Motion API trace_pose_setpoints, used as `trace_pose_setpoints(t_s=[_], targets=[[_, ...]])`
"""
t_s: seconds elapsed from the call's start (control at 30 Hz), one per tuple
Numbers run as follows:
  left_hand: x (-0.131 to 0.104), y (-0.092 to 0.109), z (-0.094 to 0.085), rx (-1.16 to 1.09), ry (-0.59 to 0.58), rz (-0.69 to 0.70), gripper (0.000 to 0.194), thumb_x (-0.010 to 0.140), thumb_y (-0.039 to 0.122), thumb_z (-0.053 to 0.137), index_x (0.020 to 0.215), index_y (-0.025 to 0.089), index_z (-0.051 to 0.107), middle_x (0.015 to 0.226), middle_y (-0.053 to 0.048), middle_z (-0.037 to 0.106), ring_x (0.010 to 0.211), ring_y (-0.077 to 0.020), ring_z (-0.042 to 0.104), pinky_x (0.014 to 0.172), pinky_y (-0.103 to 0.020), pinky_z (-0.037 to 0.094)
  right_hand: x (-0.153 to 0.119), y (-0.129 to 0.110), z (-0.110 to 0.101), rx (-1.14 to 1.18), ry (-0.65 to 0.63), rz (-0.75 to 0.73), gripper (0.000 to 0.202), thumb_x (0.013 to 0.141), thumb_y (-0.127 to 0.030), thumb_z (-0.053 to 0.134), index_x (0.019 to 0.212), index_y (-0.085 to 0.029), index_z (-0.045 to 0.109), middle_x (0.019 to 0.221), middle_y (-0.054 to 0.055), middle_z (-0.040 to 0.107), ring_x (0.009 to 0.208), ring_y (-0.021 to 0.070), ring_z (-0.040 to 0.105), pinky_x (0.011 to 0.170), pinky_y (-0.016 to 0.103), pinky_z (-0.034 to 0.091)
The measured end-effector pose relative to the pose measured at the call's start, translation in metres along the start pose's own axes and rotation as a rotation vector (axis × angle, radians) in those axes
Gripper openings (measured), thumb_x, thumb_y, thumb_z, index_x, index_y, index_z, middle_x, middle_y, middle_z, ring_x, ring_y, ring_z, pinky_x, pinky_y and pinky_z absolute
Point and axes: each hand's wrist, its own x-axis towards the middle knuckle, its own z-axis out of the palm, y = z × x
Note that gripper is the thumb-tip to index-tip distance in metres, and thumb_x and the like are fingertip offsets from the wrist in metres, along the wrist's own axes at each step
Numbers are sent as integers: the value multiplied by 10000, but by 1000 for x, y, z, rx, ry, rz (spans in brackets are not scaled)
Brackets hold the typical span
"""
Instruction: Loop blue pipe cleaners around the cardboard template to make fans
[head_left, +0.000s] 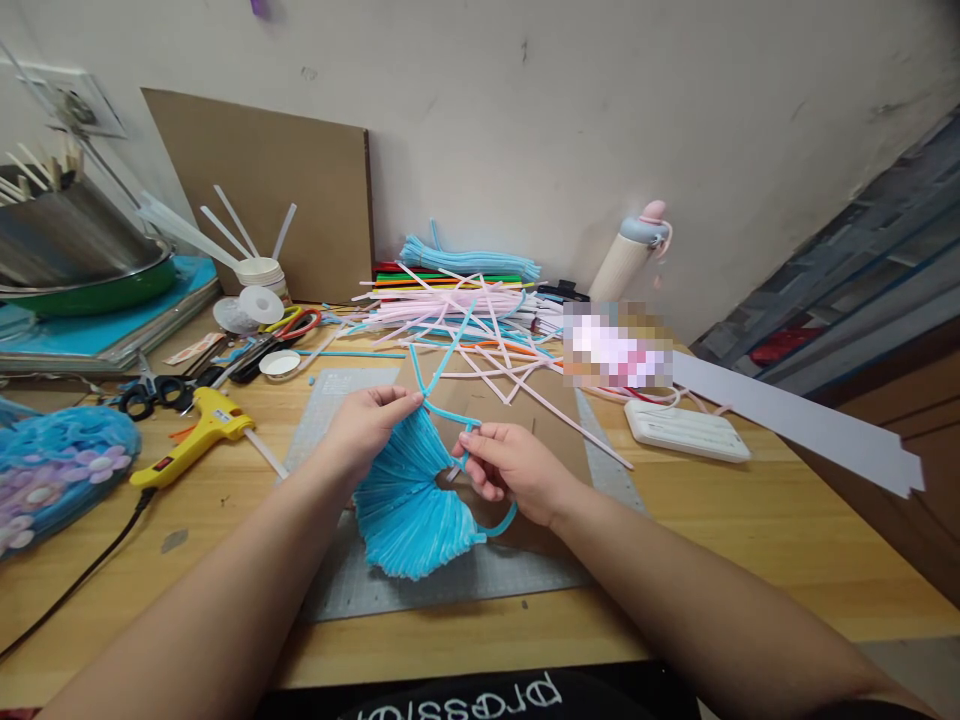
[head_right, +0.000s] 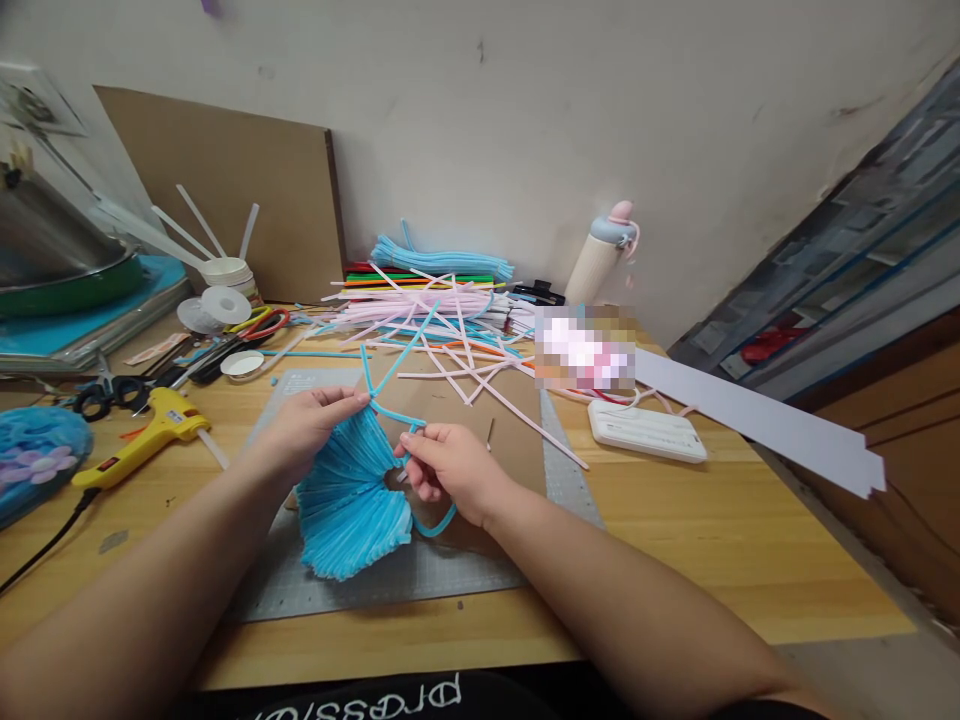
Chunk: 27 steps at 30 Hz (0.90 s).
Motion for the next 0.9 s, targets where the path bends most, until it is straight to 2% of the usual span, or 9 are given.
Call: trace_pose_setpoints(t_s=[0.13, 0.33, 0.47, 0.57, 0.63, 0.8, 0.9], targets=[[-1, 4, -1, 22, -41, -11, 306, 633, 426, 650, 703, 130, 621, 613, -12, 608, 537, -109, 509, 514, -218, 365, 2, 1, -3, 121, 6, -6, 265, 746, -400, 582, 756, -137, 549, 485, -56, 472, 366, 31, 392, 347, 147, 247], [1, 0, -2, 50, -46, -7, 308, 626, 419, 655, 714, 124, 634, 604, -7, 588, 532, -103, 486, 519, -221, 357, 7, 3, -8, 105, 109, -93, 254, 742, -373, 603, 732, -123, 561, 496, -52, 451, 397, 17, 368, 350, 125, 230], [2, -2, -2, 84, -45, 14, 312, 628, 422, 655, 719, 124, 636, 625, -11, 596, 554, -105, 494, 546, -226, 360, 8, 1, -11, 290, 66, -12, 167, 717, -240, 646, 745, -112, 542, 657, -2, 544, 453, 6, 401, 342, 95, 227], [2, -2, -2, 104, -48, 17, 312, 627, 433, 654, 711, 133, 634, 619, -1, 595, 549, -103, 493, 546, -223, 353, 9, -1, -13, 448, 32, 56, 153, 709, -75, 617, 828, -118, 531, 698, 4, 563, 462, -2, 419, 367, 77, 285], [2, -2, -2, 116, -64, 17, 308, 630, 439, 651, 705, 141, 631, 613, 6, 591, 541, -102, 489, 536, -221, 346, 10, -1, -15, 511, 21, 78, 167, 727, -30, 575, 865, -111, 529, 689, 7, 566, 472, 3, 445, 393, 79, 339], [3, -4, -3, 117, -84, 21, 314, 642, 445, 643, 721, 141, 630, 630, 1, 590, 554, -104, 489, 550, -226, 350, 13, 0, -18, 617, 15, 135, 40, 812, -83, 503, 840, -92, 530, 702, 40, 599, 520, 32, 535, 446, 93, 438], [4, -3, -3, 120, -68, 24, 319, 640, 442, 644, 725, 135, 629, 634, -3, 587, 562, -106, 488, 558, -228, 352, 13, -2, -19, 658, 45, 159, 98, 860, -113, 434, 828, -92, 523, 717, 72, 628, 571, 60, 591, 490, 112, 486]])
